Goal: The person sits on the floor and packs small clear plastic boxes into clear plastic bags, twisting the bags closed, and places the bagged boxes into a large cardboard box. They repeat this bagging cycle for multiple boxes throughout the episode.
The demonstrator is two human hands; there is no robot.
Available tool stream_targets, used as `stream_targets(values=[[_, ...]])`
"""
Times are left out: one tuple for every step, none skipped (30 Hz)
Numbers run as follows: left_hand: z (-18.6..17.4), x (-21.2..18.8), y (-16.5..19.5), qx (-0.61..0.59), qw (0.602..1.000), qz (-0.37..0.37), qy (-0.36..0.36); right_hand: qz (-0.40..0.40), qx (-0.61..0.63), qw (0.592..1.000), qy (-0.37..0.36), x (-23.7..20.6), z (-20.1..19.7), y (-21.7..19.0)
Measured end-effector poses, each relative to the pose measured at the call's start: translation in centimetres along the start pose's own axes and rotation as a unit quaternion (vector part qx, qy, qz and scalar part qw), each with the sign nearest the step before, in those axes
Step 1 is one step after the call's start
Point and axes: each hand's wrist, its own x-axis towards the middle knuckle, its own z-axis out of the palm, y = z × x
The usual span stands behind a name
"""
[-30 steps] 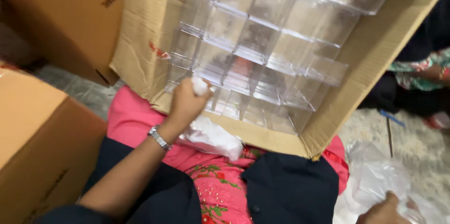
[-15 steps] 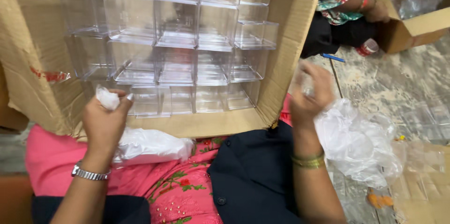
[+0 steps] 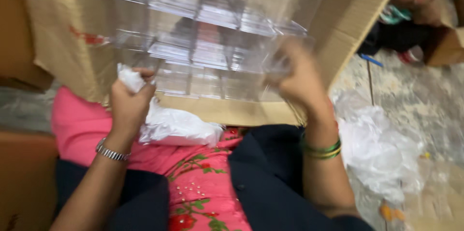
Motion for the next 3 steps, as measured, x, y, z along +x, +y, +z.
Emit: stream_targets(values=[[0.1, 0.4, 0.6, 0.023, 1.000, -0.002, 0.003, 0.006, -0.001, 0.995, -0.095, -0.8, 2.2, -0.4], [0.0, 0.9, 1.4, 0.048, 0.999, -0.001, 0.011, 0.039, -0.003, 0.992, -0.124, -1.1, 4.0, -0.9], [-0.3, 1.5, 2.3, 0.126, 0.984, 0.115, 0.051, 0.067, -0.003, 0.986, -0.153, -1.2, 5.8, -1.4]])
